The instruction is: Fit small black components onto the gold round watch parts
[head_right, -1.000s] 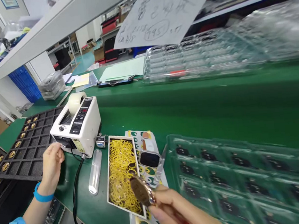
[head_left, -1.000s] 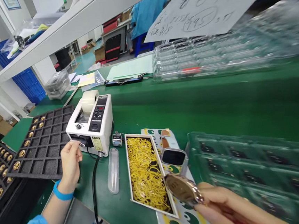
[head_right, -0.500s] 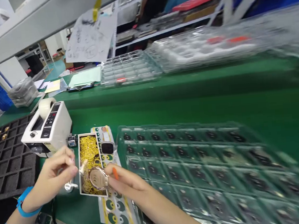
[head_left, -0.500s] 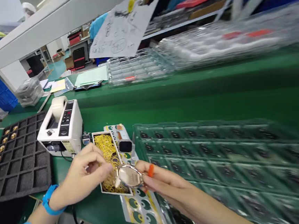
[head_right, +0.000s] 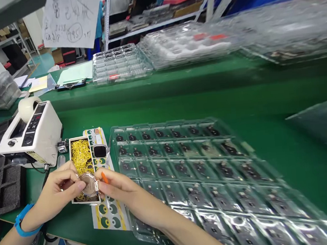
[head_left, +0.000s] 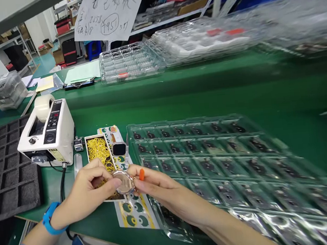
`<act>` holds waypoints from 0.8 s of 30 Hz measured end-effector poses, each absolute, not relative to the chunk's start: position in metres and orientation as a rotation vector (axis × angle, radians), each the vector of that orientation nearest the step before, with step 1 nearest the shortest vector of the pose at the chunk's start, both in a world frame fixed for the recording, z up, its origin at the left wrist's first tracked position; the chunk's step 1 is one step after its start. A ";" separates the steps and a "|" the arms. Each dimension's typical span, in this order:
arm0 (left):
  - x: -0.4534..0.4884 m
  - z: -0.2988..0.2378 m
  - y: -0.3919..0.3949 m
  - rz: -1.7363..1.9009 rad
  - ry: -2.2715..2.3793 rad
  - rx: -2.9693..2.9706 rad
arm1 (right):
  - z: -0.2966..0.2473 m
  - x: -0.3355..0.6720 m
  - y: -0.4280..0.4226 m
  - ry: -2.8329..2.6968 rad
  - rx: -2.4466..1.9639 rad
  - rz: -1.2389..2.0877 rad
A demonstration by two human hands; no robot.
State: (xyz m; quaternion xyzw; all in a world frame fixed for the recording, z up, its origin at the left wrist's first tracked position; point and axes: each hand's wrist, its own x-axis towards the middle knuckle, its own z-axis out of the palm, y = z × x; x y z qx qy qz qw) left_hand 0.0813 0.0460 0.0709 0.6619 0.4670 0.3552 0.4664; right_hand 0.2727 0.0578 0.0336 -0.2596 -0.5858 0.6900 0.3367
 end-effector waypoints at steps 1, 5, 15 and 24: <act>0.082 0.071 0.046 0.870 1.154 1.627 | 0.034 0.273 0.058 -1.513 -0.687 1.815; 0.083 0.070 0.046 0.856 1.189 1.638 | 0.035 0.272 0.058 -1.447 -0.755 1.883; 0.081 0.067 0.043 1.038 1.643 2.210 | 0.032 0.271 0.061 -1.432 -0.829 1.823; 0.086 0.053 0.036 1.209 0.829 2.020 | 0.019 0.268 0.044 -1.488 -0.764 1.825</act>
